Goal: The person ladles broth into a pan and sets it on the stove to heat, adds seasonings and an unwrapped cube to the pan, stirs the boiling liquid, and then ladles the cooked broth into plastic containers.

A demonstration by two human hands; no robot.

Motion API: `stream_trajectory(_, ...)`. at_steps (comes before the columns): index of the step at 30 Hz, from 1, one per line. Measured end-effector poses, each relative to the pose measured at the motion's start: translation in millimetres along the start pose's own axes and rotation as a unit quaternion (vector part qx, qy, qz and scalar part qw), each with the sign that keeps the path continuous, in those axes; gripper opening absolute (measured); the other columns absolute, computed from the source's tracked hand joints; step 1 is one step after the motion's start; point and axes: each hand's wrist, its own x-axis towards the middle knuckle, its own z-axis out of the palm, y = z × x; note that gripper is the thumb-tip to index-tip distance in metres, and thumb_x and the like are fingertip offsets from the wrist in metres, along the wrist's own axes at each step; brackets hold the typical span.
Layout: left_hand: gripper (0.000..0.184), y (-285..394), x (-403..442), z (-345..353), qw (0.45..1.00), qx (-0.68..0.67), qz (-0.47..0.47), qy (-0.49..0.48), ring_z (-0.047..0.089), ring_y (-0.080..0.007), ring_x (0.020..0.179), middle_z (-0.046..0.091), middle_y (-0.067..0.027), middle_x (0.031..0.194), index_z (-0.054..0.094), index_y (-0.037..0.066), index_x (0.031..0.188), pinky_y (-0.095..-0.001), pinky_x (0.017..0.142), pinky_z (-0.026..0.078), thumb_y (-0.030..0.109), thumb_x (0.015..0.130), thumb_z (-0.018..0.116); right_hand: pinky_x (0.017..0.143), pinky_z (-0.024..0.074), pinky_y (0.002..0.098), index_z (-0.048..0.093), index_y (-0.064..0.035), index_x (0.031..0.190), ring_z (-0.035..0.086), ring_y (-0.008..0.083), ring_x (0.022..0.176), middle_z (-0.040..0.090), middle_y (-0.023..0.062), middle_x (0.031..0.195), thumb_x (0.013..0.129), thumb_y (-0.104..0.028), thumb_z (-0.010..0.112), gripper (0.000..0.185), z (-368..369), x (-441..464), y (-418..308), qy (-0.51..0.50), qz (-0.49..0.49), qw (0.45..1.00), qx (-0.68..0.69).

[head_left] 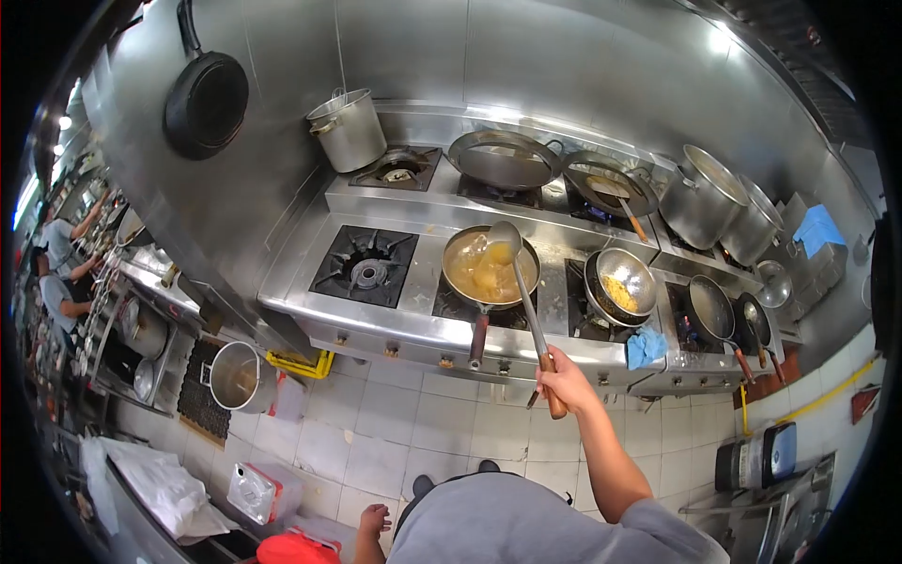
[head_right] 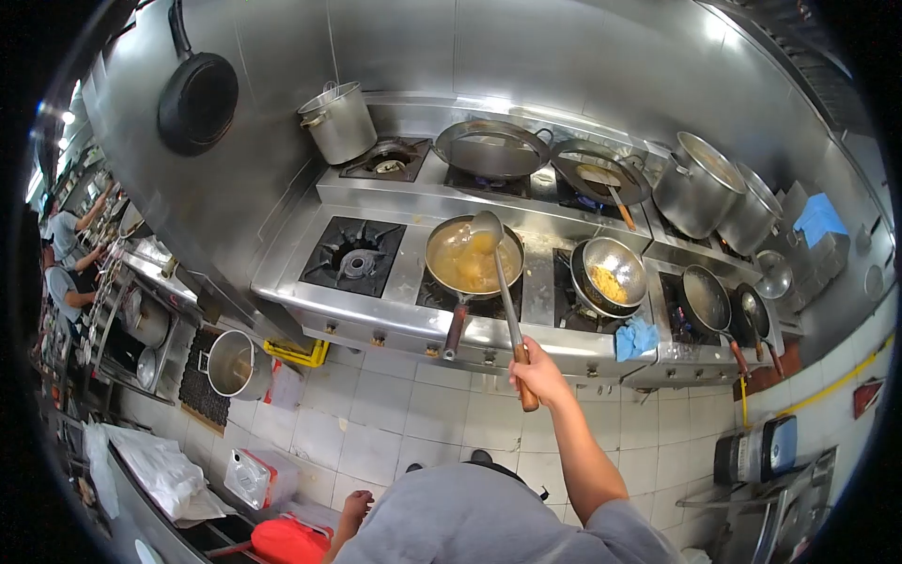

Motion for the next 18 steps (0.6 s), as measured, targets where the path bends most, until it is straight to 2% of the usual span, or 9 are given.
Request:
stream_trajectory(12, 0.038, 1, -18, -21, 1.0, -0.017, 0.008, 0.02, 0.066, -0.0239, 0.065, 0.066, -0.0136, 0.099, 0.053, 0.005, 0.123, -0.0351, 0.05, 0.054, 0.023, 0.089, 0.06, 0.049, 0.046, 0.0301, 0.027, 0.0027, 0.145, 0.055, 0.0152, 0.057, 0.058, 0.0103, 0.086, 0.078, 0.001, 0.057, 0.073, -1, 57, 7, 0.062, -0.018, 0.995, -0.075)
stream_trajectory(16, 0.039, -4, -31, -16, 0.999, -0.005, 0.024, 0.028, 0.066, -0.0245, 0.066, 0.066, -0.0139, 0.1, 0.053, 0.005, 0.124, -0.0357, 0.051, 0.055, 0.023, 0.089, 0.06, 0.048, 0.0462, 0.0299, 0.03, 0.0025, 0.143, 0.055, 0.0147, 0.057, 0.056, 0.0082, 0.083, 0.078, 0.001, 0.057, 0.07, 5, 66, 1, 0.083, -0.009, 0.994, -0.07)
stream_trajectory(18, 0.039, -5, -41, -13, 0.998, 0.042, 0.025, 0.037, 0.066, -0.025, 0.066, 0.066, -0.0146, 0.102, 0.053, 0.005, 0.125, -0.0365, 0.051, 0.055, 0.022, 0.09, 0.059, 0.049, 0.0464, 0.0298, 0.034, 0.0027, 0.14, 0.055, 0.0143, 0.057, 0.055, 0.0073, 0.082, 0.078, 0.0, 0.058, 0.066, 1, 72, 4, 0.056, -0.015, 0.997, -0.058)
